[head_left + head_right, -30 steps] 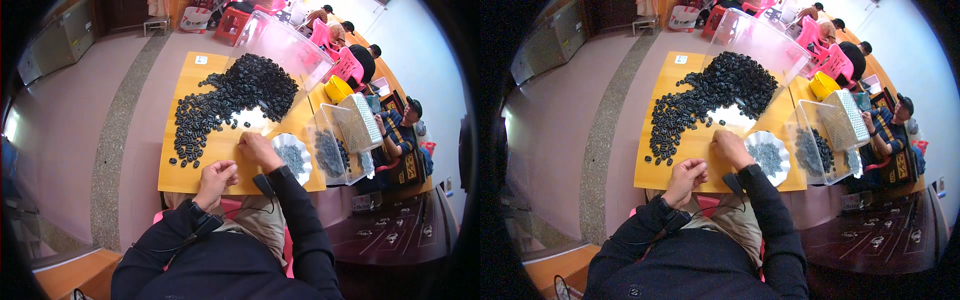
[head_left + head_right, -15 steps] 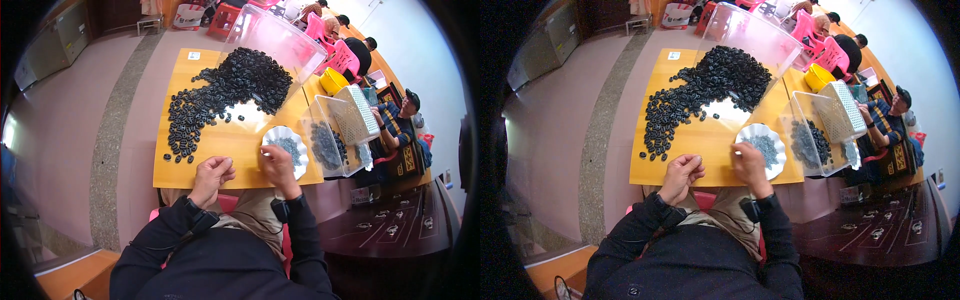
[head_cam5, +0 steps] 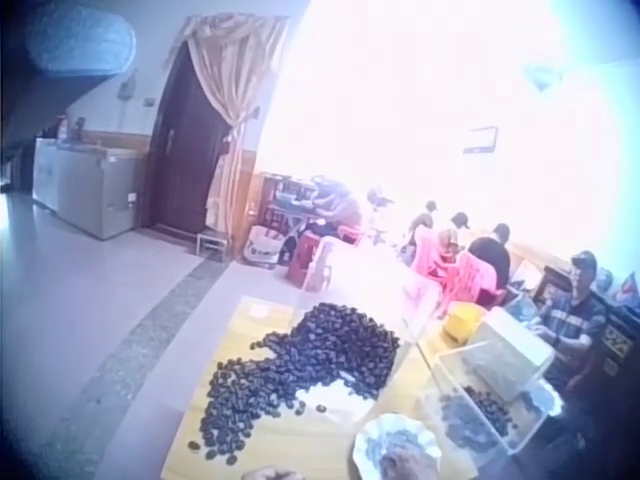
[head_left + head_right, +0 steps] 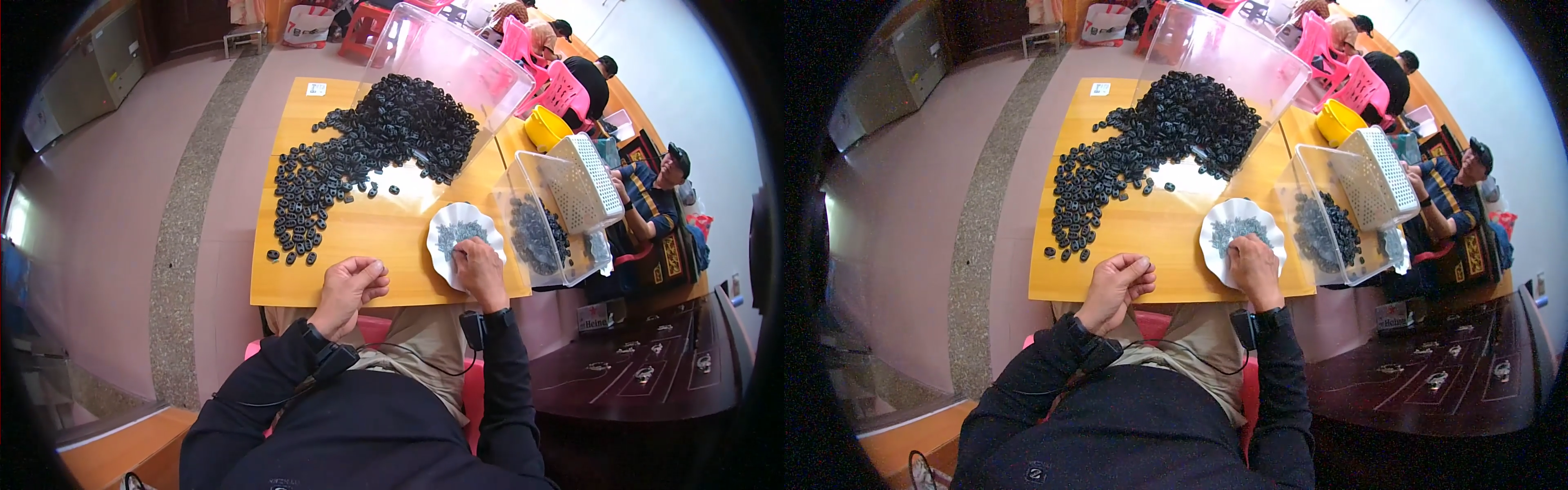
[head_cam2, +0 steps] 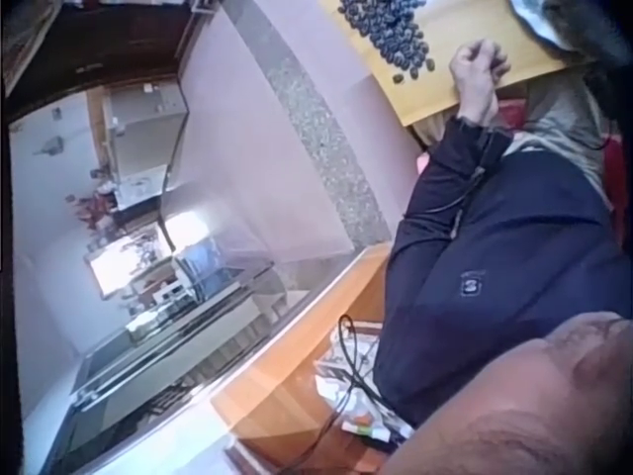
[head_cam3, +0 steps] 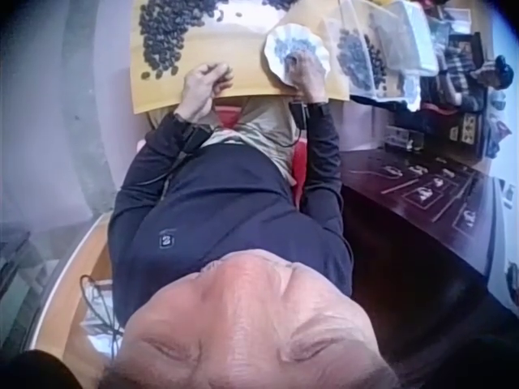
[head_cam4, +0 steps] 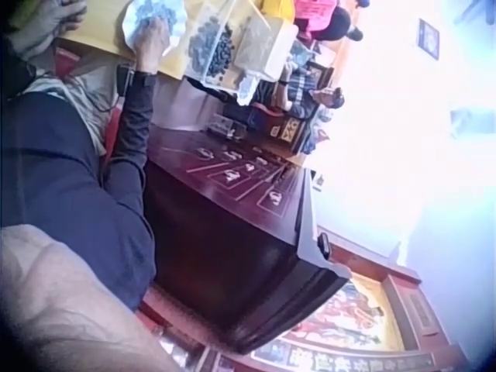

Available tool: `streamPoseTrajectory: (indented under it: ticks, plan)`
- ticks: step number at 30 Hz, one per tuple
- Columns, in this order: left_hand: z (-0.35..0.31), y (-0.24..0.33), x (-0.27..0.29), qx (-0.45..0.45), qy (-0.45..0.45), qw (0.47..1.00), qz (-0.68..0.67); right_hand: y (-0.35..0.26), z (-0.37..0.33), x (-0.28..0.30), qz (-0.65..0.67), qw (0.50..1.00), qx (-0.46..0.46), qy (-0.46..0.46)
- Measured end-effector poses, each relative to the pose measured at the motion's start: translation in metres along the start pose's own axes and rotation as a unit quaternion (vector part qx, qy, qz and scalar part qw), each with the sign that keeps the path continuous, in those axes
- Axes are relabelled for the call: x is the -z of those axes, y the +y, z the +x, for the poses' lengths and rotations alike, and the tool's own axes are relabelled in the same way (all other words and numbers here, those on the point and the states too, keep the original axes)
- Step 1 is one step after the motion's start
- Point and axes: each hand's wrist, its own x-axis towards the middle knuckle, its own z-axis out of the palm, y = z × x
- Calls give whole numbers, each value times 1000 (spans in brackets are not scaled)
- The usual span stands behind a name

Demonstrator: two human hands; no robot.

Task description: The person assembles components by hand by picking up a black plastic toggle and a metal spring, inserting the spring into the toggle, and placing the finished unit into a clear container.

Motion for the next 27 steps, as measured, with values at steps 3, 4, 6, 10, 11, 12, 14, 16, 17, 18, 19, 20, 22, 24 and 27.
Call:
streamPoseTrajectory:
  ticks: [3,4,6,10,11,12,14,16,17,18,19,20,22,24,27]
  plan:
    - [2,0,-1,7,4,1000,3,2,-1,0,1,1000,-2,-3]
    - [2,0,0,5,5,1000,5,3,-2,1,0,1000,-6,-4]
    - [1,-1,0,6,3,1000,6,5,-1,1,12,1000,4,3]
    - [1,0,0,3,8,1000,7,-3,1,6,10,1000,-5,6]
    - [0,1,-1,4,8,1000,10,-2,1,6,17,1000,1,-2]
    - [-1,1,-2,5,9,1000,14,-1,1,6,24,1000,7,-11]
    - [0,0,-3,6,7,1000,15,1,2,4,25,1000,12,-6]
    - [-1,-1,-2,5,6,1000,16,1,2,2,27,999,18,-2]
    - [-1,-1,-2,6,4,1000,17,1,1,2,27,999,18,0]
    - [-1,-1,-1,7,2,1000,18,1,1,1,26,1000,17,1]
    - [-1,-1,-1,7,2,1000,18,2,0,0,26,1000,17,2]
    - [-1,-1,-1,6,1,1000,17,3,0,-1,20,1000,24,-2]
    - [-1,-1,-1,6,1,1000,15,4,-1,-2,14,999,31,-6]
    - [-1,-2,0,6,-2,1000,15,4,-1,-2,4,999,29,-22]
    - [1,-2,-1,7,0,1000,13,4,-2,-2,3,1000,20,-14]
